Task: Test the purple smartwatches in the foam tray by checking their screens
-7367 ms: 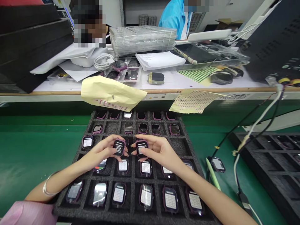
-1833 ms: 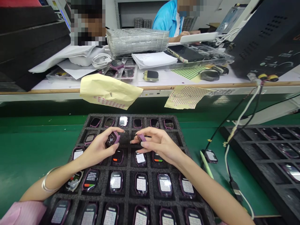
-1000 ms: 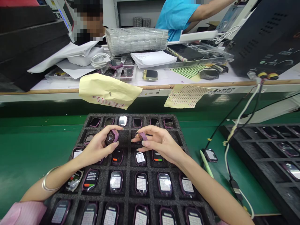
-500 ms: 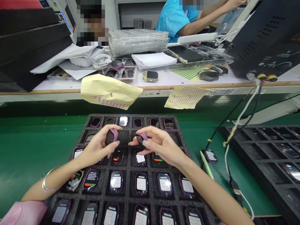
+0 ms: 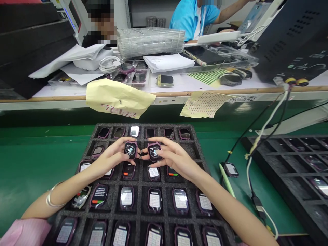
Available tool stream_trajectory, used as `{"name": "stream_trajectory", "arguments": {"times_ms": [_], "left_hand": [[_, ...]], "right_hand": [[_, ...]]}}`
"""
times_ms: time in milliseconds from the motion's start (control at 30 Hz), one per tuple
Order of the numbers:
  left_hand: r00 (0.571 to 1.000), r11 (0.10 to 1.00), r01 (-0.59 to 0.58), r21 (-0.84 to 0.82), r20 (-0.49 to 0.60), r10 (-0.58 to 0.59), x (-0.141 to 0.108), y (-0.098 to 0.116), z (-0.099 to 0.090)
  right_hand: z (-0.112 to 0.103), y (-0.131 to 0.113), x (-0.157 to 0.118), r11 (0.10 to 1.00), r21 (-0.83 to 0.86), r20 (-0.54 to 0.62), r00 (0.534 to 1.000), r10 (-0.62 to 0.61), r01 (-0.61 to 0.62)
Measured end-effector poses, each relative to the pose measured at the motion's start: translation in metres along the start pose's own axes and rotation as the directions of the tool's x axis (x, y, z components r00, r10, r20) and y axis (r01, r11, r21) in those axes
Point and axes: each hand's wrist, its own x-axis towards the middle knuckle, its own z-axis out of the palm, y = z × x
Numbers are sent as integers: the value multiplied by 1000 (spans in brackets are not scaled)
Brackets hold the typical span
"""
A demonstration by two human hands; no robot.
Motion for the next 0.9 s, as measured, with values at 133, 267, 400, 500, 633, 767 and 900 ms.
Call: {"name": "stream_trajectory", "arguments": {"times_ms": [133,267,400,500,633,767,900], "left_hand": [[1000,999,-10,38,12,10,0,-3,-2],[1000,998,2,59,24,-4,-1,-1,-1],[999,995,-12,101,41,8,0,2,1],[998,991,-20,129,58,13,0,1,1],[998,978,-47,203,50,38,-2,-1,0],[998,933,-56,355,-2,61,-4,-1,-1],[996,899,-69,433,-19,86,-5,1,-1]], "right_hand": [[1,1,-1,1000,-6,12,1000,-1,1],[1,2,-1,999,-45,17,1000,-8,9],[0,4,-2,994,-104,16,1000,-26,27],[0,6,-3,987,-153,9,999,-53,53],[3,7,-4,979,-192,-4,997,-76,74],[5,5,-4,994,-99,27,999,-42,44],[4,3,-4,998,-60,29,999,-20,22]]}}
